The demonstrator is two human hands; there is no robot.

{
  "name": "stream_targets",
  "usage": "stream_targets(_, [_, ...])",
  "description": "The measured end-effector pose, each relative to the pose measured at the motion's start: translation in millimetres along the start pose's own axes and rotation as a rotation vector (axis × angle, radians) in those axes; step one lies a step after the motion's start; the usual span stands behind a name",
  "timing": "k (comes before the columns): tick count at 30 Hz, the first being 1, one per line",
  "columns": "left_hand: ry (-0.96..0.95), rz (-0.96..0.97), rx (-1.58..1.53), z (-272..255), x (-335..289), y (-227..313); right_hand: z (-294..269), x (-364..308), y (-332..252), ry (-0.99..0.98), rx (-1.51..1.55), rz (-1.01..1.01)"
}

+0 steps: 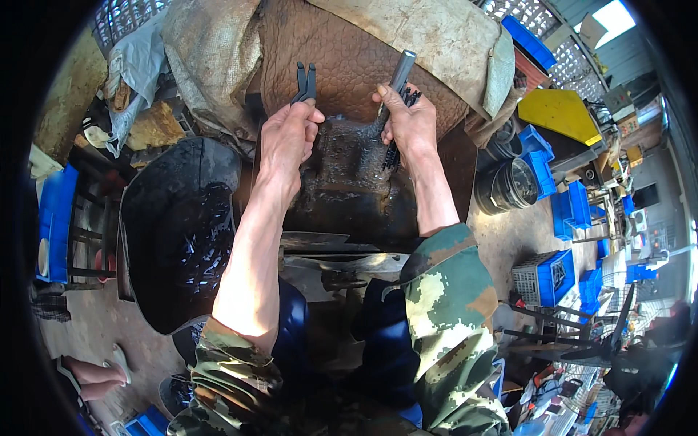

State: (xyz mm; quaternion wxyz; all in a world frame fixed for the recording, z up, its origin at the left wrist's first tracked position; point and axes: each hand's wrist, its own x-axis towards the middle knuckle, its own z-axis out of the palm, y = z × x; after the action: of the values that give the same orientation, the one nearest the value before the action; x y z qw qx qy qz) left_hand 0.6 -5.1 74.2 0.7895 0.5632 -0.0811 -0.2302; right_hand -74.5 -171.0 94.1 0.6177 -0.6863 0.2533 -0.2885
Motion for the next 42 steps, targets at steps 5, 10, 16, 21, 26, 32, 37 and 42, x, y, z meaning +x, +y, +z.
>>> stream_targets(5, [-0.02, 0.014, -0.001, -4.3, -3.4, 2.7, 1.5, -0.1, 1.1, 0.01, -0.004, 0.001])
stream_targets(10, [-0.012, 0.028, 0.018, -9.3, -6.3, 5.2, 3.4, -0.4, 2.3, 0.038, 0.031, -0.006])
stream_targets(16, [0.004, 0.124, 0.165, -14.8, -9.2, 11.8, 3.9, -0.7, 1.5, 0.058, 0.004, 0.009])
stream_targets(21, [0.062, 0.221, 0.265, -11.9, -13.4, 22.5, 4.6, 0.2, 1.9, 0.049, -0.001, 0.001])
stream_targets(26, [0.001, 0.18, 0.222, -9.8, -23.7, 29.2, 7.8, -6.5, -2.8, 0.105, -0.022, -0.001])
stream_targets(32, [-0.066, 0.212, 0.292, -17.1, -23.6, 24.5, -24.1, -74.7, -21.0, -0.074, -0.003, 0.088])
stream_targets(37, [-0.172, 0.248, 0.451, -19.9, -19.6, 9.1, -59.0, -153.2, -21.8, -0.336, -0.23, 0.172])
stream_targets(42, [-0.287, 0.247, 0.725, -20.1, -20.9, -9.2, -71.3, -201.4, 3.9, -0.467, -0.583, -0.346])
